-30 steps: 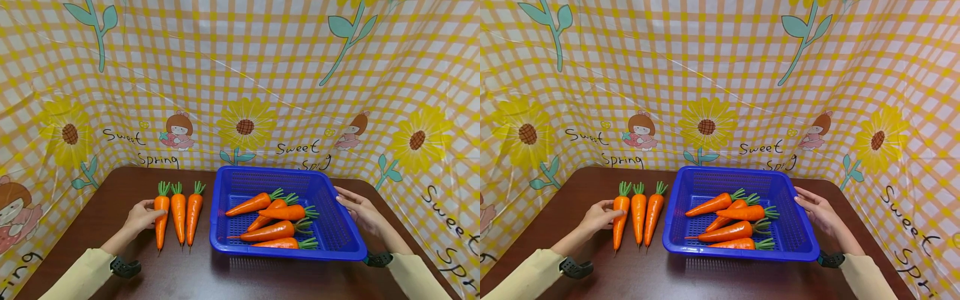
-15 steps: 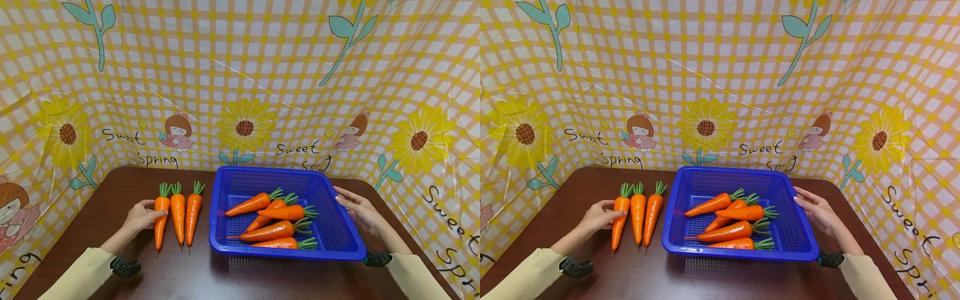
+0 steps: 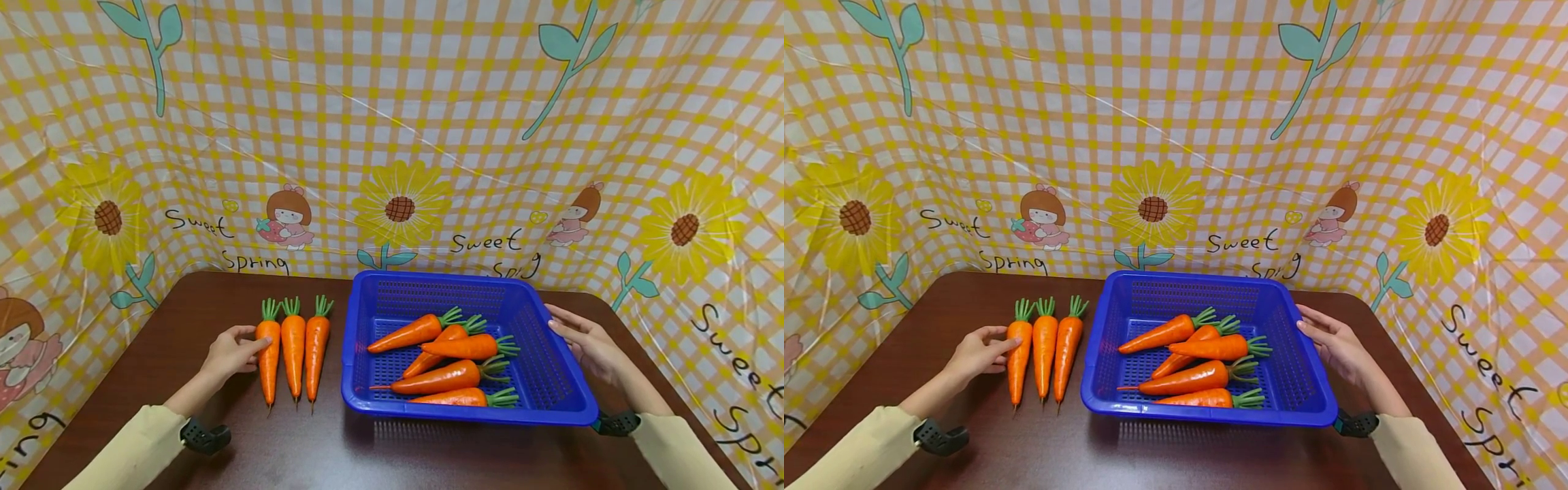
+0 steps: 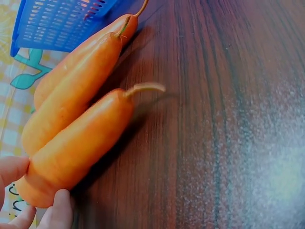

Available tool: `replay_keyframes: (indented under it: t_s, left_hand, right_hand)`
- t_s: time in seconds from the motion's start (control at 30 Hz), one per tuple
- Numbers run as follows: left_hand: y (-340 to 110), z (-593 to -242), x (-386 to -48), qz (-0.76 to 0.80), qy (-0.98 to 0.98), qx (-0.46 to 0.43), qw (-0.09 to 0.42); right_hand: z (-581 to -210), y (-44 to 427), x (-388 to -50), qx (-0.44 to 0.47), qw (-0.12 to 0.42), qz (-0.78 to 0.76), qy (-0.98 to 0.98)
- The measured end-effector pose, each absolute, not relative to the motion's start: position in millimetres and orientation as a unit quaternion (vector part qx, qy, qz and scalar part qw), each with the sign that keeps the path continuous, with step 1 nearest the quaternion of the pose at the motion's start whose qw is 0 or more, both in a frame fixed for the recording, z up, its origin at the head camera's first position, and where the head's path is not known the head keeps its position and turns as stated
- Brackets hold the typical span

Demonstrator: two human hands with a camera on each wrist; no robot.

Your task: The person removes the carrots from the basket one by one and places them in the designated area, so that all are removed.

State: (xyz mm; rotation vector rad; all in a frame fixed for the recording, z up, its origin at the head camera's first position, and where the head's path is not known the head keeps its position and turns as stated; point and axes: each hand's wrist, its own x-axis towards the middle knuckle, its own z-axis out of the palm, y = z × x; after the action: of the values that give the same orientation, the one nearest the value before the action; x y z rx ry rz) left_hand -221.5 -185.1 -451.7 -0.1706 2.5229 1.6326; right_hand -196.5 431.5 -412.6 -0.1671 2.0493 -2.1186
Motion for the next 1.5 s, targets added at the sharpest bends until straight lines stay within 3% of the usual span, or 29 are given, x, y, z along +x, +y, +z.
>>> replay_keyframes:
  t_s: [0.53,1.5]
  left_hand:
    - [-183,-453,-228,0.544,0.837,-0.043,0.041]
    - [-190,-443,-230,0.548,0.832,-0.067,0.056]
  right_hand:
    - [-412,432,-194,-0.064,0.107,-0.728,0.674]
    - [-413,433,-194,-0.066,0.101,-0.719,0.684]
